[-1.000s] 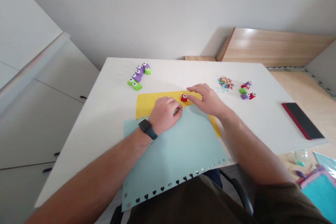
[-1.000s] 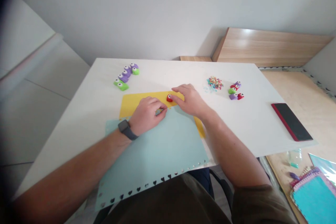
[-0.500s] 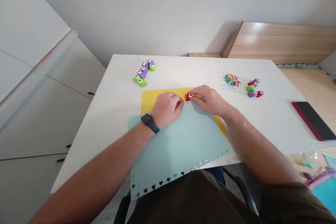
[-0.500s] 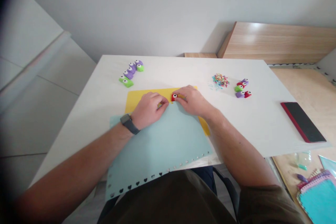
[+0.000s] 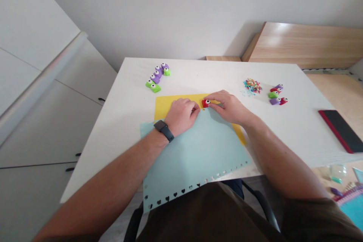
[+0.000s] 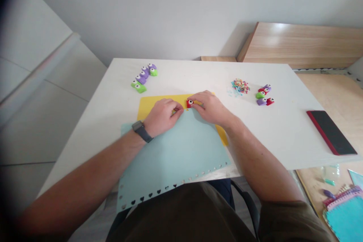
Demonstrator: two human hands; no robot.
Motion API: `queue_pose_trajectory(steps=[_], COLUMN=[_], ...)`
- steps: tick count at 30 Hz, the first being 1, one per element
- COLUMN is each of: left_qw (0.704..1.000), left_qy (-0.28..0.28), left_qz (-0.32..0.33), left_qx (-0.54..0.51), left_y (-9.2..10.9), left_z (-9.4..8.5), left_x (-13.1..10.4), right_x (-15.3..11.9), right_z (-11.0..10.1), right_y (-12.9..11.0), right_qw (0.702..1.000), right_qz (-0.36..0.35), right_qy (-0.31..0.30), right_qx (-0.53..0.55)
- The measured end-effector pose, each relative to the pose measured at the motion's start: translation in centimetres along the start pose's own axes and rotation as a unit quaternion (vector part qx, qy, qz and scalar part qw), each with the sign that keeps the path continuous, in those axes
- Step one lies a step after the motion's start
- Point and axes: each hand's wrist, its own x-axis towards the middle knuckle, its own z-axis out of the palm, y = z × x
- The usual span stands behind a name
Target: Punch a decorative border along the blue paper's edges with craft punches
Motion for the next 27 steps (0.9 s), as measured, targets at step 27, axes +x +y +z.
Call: queue_pose_trajectory(steps=[27], left_qw=[0.999], left_qy=[-0.034], left_qz=[-0.037], left_qx=[0.017], left_y=[0.29], left_z=[-0.29], left_x=[0.69], right_x=[0.05], right_z=[-0.01], right_y=[0.64], right_qw=[0.999], right_qz=[-0.046], right_qy=[-0.003], right_qx=[0.003])
